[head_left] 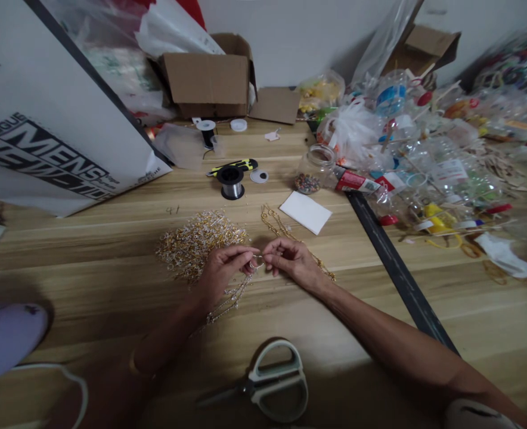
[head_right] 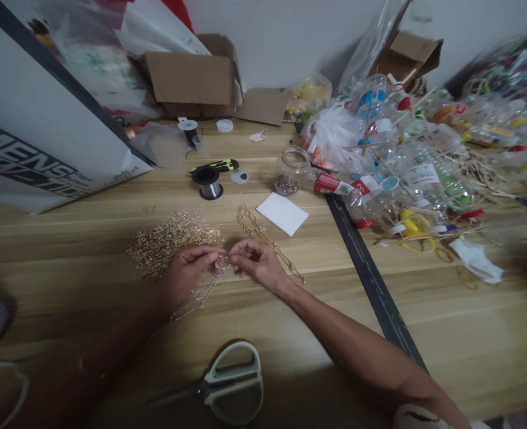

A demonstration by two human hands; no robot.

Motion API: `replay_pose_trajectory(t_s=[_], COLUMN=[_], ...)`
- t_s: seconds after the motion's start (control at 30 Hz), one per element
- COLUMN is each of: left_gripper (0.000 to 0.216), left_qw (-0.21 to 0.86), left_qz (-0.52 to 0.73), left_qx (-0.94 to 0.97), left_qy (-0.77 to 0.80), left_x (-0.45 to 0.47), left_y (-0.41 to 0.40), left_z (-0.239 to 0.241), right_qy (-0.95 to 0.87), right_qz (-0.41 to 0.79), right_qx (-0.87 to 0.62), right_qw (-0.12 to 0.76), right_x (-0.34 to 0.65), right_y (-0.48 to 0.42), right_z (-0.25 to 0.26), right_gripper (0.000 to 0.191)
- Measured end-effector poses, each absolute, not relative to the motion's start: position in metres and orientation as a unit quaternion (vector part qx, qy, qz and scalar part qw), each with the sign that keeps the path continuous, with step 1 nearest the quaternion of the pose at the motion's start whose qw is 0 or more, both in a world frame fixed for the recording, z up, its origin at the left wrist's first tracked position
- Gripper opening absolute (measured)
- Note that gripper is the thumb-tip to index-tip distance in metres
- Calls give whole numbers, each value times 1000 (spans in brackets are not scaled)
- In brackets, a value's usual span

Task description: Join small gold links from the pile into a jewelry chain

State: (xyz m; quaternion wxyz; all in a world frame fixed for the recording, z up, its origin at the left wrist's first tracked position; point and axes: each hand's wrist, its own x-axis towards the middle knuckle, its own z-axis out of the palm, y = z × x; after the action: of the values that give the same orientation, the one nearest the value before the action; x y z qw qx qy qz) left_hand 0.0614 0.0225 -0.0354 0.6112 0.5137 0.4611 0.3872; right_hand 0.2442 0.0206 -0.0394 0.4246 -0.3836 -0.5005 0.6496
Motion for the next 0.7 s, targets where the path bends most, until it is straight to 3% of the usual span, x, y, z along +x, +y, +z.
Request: replay_pose_trajectory(t_s=[0.7], left_gripper=[15], left_qw=[580], left_qz=[407], left_qx=[505], left_qy=[493], left_x=[65], left_y=[21], left_z=[-27], right_qy=[-509], right_qz=[651], right_qx=[-380], right_qw=[416], right_x=[244], right_y=[19], right_z=[-39], right_gripper=[23])
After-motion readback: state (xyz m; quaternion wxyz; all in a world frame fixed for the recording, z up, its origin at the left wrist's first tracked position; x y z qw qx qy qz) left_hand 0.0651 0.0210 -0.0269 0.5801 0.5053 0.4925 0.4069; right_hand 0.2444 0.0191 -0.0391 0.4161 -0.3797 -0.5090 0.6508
